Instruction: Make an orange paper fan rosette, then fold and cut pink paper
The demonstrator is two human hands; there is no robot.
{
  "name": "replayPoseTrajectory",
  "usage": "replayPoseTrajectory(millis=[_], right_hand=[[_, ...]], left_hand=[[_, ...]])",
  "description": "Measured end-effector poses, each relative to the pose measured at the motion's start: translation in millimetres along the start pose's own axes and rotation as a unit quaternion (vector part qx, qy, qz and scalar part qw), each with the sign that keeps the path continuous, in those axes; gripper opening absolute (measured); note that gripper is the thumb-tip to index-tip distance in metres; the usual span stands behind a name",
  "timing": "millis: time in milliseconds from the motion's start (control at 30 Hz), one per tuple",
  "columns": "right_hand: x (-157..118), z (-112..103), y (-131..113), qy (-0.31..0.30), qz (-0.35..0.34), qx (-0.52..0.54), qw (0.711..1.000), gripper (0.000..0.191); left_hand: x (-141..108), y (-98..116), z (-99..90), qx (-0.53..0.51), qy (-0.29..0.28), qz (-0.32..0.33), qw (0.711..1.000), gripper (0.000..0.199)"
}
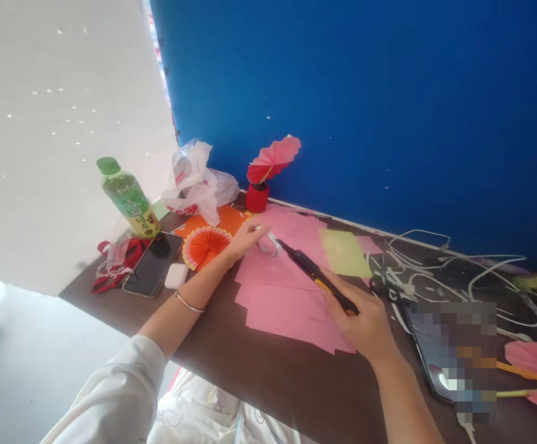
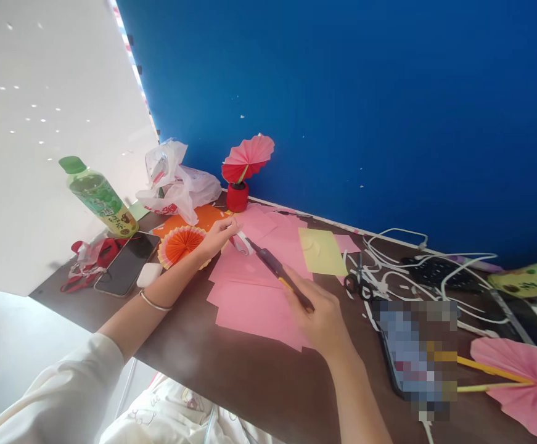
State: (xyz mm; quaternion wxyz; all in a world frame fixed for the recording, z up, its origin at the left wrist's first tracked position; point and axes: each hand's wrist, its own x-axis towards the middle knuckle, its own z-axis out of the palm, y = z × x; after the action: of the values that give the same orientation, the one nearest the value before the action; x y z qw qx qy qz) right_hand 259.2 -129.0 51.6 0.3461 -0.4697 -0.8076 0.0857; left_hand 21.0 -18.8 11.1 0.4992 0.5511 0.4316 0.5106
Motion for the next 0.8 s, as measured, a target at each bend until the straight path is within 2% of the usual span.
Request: replayPoseTrajectory(millis=[67, 133, 233, 367, 533, 800], right_hand=[[10, -4, 6, -0.003, 0.012, 0.000, 1.000, 0.036], [19, -7, 13, -0.024, 0.026, 0.008, 0.999, 0.036], [29, -8, 21, -0.062, 0.050, 0.032, 0.996, 0.036], [30, -3, 23, -0.071, 0.066, 0.064, 0.993, 0.038], [25, 1, 19, -0.063, 0.076, 0.067, 0.993, 0.039], [16, -2, 7, -0.074, 0.080, 0.045, 0.993, 0.040]], left_hand=[[15, -6, 5.4, 0.035, 0.000, 0.036, 0.999, 0.039], [27, -12, 9.0, 0.065, 0.011, 0.018, 0.998, 0.040], [36, -19, 9.8, 0.077, 0.004, 0.032, 0.996, 0.039], [37, -16, 6.1, 0.093, 0.003, 0.073, 0.993, 0.034], [36, -6, 5.9, 0.183, -0.028, 0.135, 0.973, 0.033], [34, -11, 12.5, 0.230, -0.018, 0.133, 0.964, 0.042]])
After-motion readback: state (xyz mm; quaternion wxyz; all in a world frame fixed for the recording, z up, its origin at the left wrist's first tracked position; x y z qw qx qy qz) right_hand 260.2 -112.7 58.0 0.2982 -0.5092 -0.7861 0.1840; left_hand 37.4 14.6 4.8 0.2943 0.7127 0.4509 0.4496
